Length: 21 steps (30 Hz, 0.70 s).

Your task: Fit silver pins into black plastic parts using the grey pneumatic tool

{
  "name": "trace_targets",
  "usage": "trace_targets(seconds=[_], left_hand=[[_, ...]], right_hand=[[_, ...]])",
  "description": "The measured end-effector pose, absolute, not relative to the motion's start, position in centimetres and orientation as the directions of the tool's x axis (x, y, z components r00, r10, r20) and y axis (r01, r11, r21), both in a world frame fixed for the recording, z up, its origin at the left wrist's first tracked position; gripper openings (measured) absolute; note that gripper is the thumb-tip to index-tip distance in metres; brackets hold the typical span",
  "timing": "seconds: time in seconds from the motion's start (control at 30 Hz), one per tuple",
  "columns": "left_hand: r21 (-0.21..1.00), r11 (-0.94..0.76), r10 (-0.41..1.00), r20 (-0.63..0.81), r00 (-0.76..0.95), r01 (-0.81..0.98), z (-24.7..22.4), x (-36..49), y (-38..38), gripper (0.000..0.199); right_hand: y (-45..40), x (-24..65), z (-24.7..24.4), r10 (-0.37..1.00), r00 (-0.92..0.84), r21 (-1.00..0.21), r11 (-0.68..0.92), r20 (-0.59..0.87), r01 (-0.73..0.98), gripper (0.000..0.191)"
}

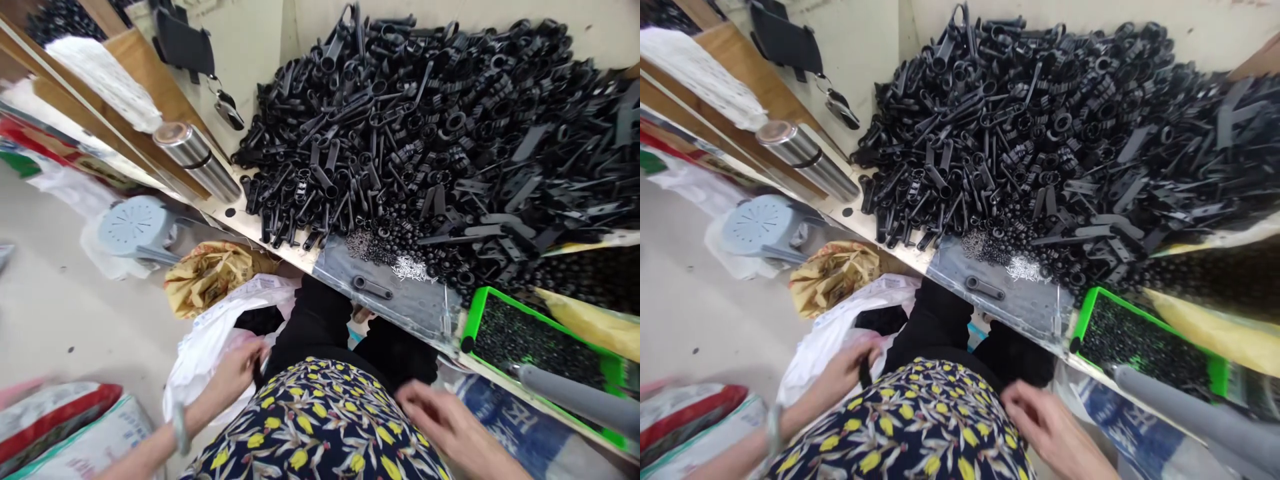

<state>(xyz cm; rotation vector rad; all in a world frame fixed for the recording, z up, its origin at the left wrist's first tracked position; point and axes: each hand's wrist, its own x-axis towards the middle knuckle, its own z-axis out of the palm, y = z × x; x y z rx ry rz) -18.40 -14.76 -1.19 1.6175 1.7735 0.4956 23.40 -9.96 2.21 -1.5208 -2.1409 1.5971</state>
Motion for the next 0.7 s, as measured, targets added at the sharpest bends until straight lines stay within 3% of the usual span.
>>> trace_targets(seconds=[0.07, 0.13, 0.23, 0.3, 0.4, 0.57, 0.63, 0.7], left_hand=[[0.724, 0.075, 0.987, -0.151, 0.051, 0.685, -1.0, -17.6, -11.8, 0.027], [0.767, -0.030, 0.997, -0.021, 0.072, 0.640, -0.3, -15.9, -7.8, 0.021], [0.815, -0.157, 0.988, 0.129, 0.089, 0.558, 0.5, -12.9, -2.5, 0.017], [0.819, -0.210, 0.978, 0.172, 0.120, 0.534, 0.3, -11.2, -0.5, 0.016], [0.761, -0.272, 0.960, 0.170, 0.224, 0.589, -0.8, -9.8, 0.8, 0.021], [0.619, -0.366, 0.924, 0.155, 0.348, 0.695, -2.1, -8.8, 1.2, 0.029], [0.662, -0.333, 0.936, 0.149, 0.317, 0.672, -2.1, -8.7, 1.2, 0.034], [0.795, -0.202, 0.973, 0.096, 0.210, 0.572, -1.9, -8.5, 1.0, 0.044]], right_hand=[[-7.1, 21.1, 2.1, 0.739, -0.555, -0.794, 0.045, -0.382, 0.606, 0.026], [-4.0, 18.9, 2.1, 0.820, -0.537, -0.793, 0.189, -0.197, 0.579, 0.025], [-0.3, 17.0, 1.1, 0.899, -0.436, -0.676, 0.346, 0.040, 0.651, 0.023], [1.1, 16.7, 0.0, 0.906, -0.407, -0.558, 0.397, 0.114, 0.728, 0.025], [1.9, 16.8, -1.8, 0.893, -0.431, -0.453, 0.441, 0.132, 0.775, 0.032], [2.4, 16.5, -3.0, 0.881, -0.451, -0.419, 0.467, 0.143, 0.779, 0.030], [2.4, 16.3, -2.6, 0.889, -0.435, -0.451, 0.448, 0.140, 0.772, 0.030], [1.9, 16.1, -2.1, 0.924, -0.365, -0.601, 0.355, 0.110, 0.716, 0.031]])
